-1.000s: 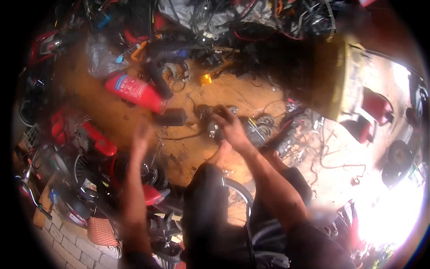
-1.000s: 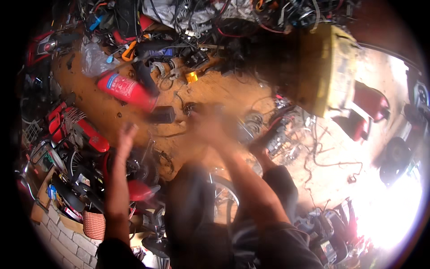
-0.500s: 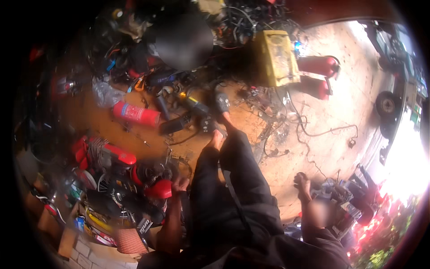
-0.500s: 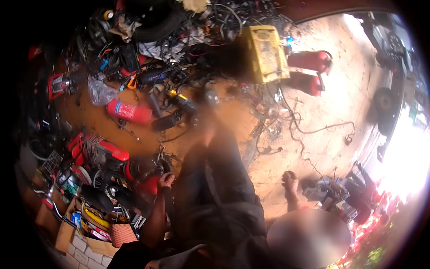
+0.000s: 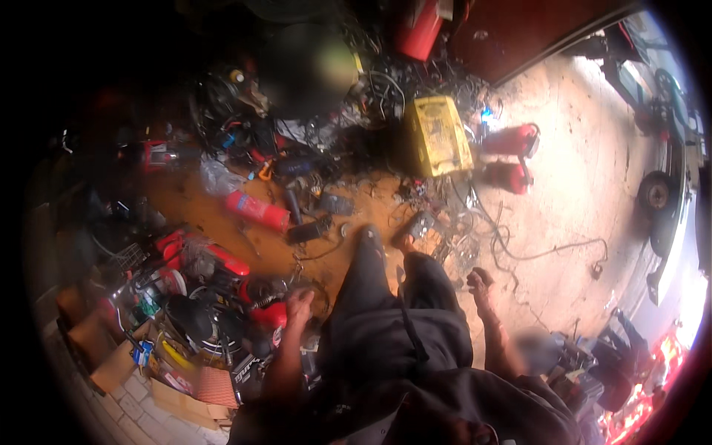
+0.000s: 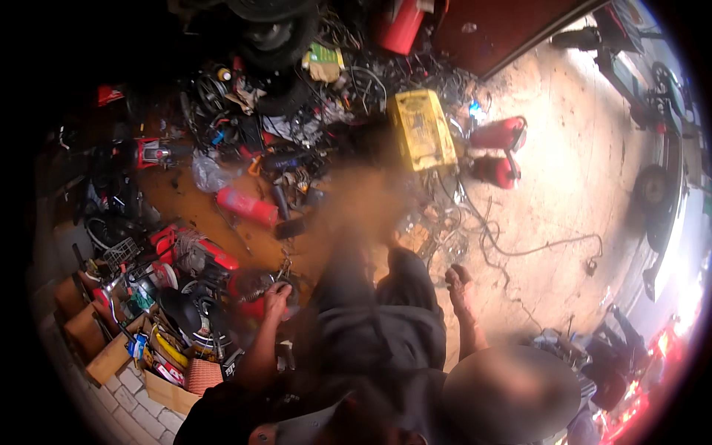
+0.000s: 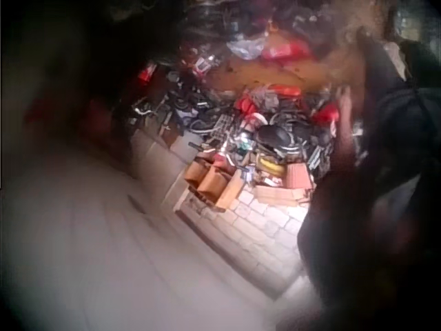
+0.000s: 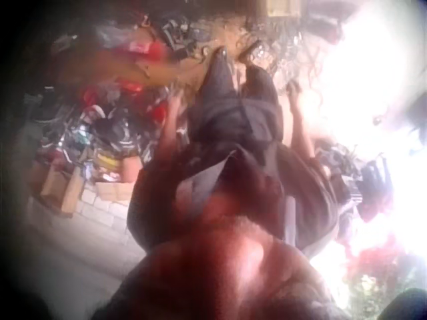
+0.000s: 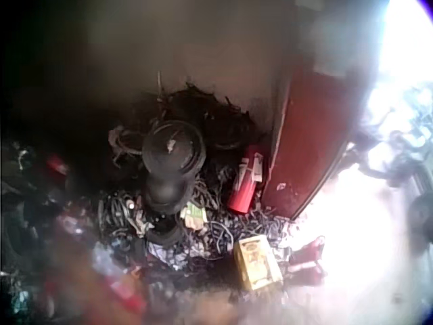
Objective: The person picks up a cable from a cluttered floor, holds a connector by hand, and uses their fingers to strip and twist electrical wires.
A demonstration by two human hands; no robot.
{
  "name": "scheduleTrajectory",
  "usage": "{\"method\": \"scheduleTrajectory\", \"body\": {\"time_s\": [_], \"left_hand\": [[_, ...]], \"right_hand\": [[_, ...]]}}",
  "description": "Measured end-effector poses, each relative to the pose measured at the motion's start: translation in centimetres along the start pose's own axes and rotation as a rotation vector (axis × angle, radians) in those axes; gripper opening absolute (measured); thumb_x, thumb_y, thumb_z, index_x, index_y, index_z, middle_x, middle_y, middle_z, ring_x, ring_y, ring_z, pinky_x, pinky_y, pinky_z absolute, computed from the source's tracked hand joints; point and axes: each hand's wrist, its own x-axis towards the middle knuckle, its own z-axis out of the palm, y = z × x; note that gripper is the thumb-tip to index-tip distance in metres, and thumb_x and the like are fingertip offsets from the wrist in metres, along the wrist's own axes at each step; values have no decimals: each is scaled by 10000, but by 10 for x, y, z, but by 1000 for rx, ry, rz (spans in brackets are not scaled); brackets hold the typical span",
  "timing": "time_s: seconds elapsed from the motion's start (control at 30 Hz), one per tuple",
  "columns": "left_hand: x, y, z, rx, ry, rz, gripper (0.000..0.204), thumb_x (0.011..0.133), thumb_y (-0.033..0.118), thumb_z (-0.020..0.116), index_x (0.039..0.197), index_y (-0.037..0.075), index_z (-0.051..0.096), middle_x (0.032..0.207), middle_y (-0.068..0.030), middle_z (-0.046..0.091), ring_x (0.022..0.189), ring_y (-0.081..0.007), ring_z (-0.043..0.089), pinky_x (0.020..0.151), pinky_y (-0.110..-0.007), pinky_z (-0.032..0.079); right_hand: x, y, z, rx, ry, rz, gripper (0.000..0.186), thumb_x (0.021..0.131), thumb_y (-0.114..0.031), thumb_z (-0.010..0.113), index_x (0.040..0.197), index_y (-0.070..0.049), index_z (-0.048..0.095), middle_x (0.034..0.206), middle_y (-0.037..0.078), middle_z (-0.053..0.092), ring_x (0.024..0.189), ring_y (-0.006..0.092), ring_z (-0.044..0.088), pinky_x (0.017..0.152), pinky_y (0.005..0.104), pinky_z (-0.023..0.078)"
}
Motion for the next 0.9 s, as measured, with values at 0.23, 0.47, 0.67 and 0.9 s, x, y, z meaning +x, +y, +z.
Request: {"method": "scheduleTrajectory", "body": {"time_s": [0.23,0.47,0.67,0.9], "left_hand": [[-25,268,89,218,-210,514,310,819,197,577,1058,-1,579,966,-162,621,908,-246,588,779,-334,454],[-145,630,184,277,-600,1260,294,877,243,503,1064,21,545,1006,-140,600,949,-256,573,783,-410,449],[-207,765,161,241,-210,1774,234,863,237,530,971,31,549,912,-120,593,849,-241,578,714,-384,459],[-97,862,153,151,3,1765,189,846,231,562,863,42,553,801,-97,585,731,-223,584,633,-353,470]], "right_hand": [[2,-19,-63,244,21,-234,423,868,-315,561,1163,-18,498,880,46,571,756,115,539,606,237,441],[75,-215,-80,-198,261,-750,404,890,-254,523,1199,2,475,1126,104,533,1023,199,500,845,314,428],[79,-510,-8,-347,418,-1364,455,890,-254,517,1260,-12,414,1229,144,461,1136,245,433,929,364,378],[45,-843,9,-608,1392,-1858,620,845,-360,580,1354,-106,335,1345,186,356,1256,318,333,1007,428,309]]}}
